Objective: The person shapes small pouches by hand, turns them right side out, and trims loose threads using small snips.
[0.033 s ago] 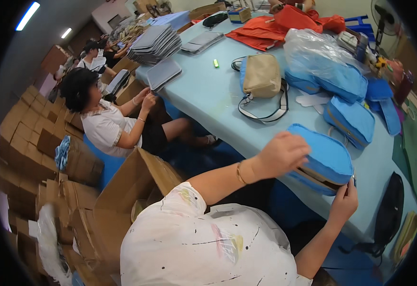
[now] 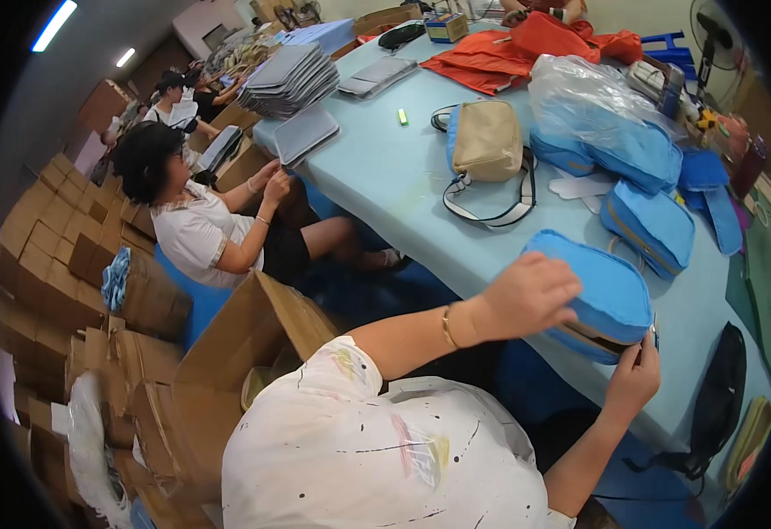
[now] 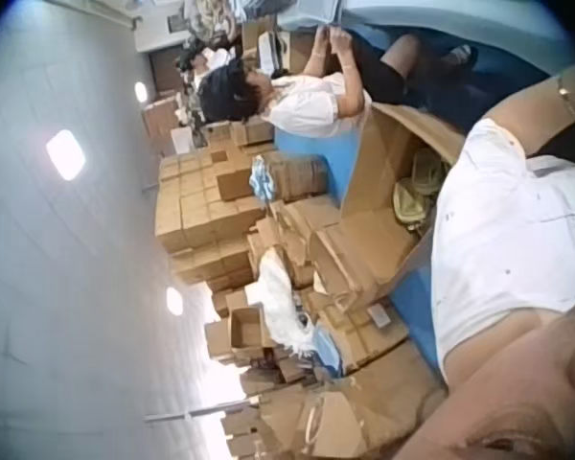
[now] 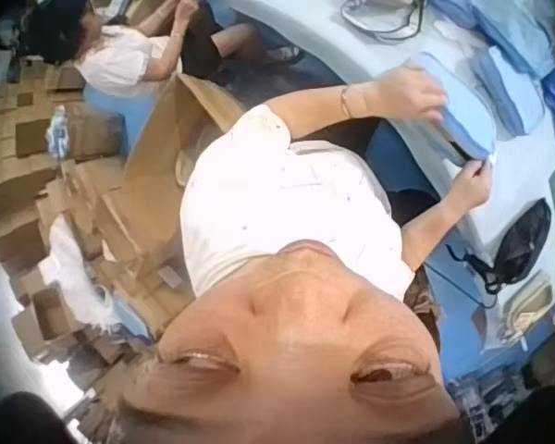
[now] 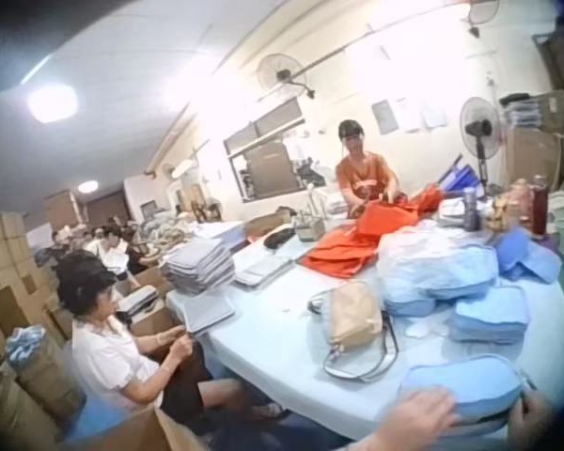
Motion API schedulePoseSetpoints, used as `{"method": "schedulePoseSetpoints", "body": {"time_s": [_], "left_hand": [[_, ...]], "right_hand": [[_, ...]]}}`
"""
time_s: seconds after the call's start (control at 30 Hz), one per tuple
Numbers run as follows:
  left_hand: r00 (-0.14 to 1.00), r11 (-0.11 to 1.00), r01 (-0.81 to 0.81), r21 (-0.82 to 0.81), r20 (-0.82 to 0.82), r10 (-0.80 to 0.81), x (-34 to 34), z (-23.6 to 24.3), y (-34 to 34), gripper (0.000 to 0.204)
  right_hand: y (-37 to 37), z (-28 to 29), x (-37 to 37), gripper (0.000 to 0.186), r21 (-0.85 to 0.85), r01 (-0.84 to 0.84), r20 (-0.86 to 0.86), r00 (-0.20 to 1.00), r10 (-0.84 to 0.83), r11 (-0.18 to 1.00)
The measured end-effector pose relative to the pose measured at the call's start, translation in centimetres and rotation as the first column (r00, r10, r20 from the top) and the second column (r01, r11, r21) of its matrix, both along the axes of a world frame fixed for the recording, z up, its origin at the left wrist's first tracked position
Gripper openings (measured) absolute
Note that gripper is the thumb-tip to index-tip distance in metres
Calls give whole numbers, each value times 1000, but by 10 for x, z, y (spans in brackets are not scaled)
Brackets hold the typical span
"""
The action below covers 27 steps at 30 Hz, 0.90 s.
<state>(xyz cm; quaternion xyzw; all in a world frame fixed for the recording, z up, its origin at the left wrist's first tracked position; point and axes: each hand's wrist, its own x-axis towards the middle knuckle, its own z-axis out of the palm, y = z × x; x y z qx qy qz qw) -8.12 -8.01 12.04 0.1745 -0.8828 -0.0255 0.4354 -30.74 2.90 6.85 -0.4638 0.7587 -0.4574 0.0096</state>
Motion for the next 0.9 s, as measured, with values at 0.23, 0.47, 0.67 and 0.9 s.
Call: {"method": "schedulePoseSetpoints", "body": {"time_s": [0.23,0.47,0.67,0.9], "left_hand": [[991,995,40,-95,133,-27,-21,-17,7,32],[949,899,307,313,-29,-314,-27,-24,28,20],[880,616,465,636,-408,-243,-31,-21,55,17],[658,-648,522,555,-745,-109,-27,-34,76,20]], "right_hand": [[5,13,32,28,-52,-116,-171,980,106,992],[-1,-4,2,37,-95,-342,446,825,347,935],[-4,3,44,49,-462,-229,566,667,484,857],[14,-34,-12,38,-478,-309,608,559,564,822]]}}
